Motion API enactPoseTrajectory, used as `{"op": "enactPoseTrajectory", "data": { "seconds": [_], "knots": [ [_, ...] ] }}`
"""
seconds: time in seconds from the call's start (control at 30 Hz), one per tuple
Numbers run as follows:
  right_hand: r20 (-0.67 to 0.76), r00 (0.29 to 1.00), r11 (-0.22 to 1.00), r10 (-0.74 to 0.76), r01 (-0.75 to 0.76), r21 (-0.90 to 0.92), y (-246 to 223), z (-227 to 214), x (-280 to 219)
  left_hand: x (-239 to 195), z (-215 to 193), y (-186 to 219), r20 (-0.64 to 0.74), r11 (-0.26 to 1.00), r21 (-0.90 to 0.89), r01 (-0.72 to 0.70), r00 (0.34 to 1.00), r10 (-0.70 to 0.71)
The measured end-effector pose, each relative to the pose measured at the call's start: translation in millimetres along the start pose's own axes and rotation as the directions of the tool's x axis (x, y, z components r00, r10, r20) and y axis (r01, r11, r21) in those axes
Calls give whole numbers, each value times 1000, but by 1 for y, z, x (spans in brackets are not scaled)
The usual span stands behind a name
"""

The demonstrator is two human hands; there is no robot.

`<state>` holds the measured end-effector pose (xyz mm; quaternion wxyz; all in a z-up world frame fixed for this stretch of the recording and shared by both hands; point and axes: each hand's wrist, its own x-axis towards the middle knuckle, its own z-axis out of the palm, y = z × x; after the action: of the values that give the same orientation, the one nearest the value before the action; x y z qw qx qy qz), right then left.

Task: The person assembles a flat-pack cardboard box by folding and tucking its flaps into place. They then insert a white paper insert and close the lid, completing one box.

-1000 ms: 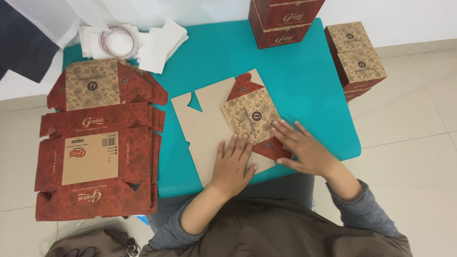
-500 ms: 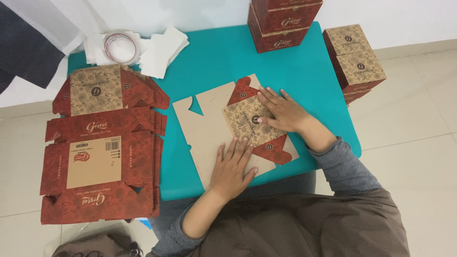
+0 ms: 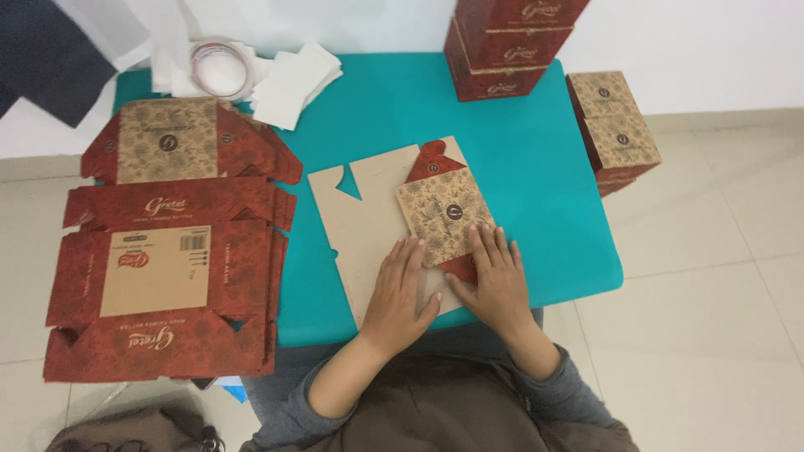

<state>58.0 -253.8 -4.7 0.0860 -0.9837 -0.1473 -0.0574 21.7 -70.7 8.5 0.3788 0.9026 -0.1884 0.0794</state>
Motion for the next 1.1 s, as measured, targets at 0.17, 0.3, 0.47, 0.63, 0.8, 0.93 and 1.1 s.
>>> {"op": "enactPoseTrajectory", "data": {
  "seconds": [0.17,0.3,0.47,0.63,0.8,0.93,1.1],
  "knots": [
    [-126,992,990,14,4,143,19,9,0,-25,-29,-2,-29,992,122,41,999,-38],
    [-376,894,852,244,-12,524,100,56,-2,-47,-35,-21,-75,942,281,184,983,-170],
    [-238,897,654,371,-71,753,112,28,6,-56,-27,-37,-73,921,350,172,985,-156],
    [-137,914,479,382,-69,875,124,32,7,-55,-26,-38,-100,918,357,172,984,-146],
    [-119,961,390,249,13,921,51,-41,14,-56,-24,-38,-131,908,377,180,981,-140],
    [-31,998,481,51,3,877,14,-15,18,-57,-23,-37,-135,914,362,184,980,-144],
    [120,928,760,-353,210,615,-60,-42,17,-63,-11,-53,-429,968,213,130,903,-27]
  ]
}}
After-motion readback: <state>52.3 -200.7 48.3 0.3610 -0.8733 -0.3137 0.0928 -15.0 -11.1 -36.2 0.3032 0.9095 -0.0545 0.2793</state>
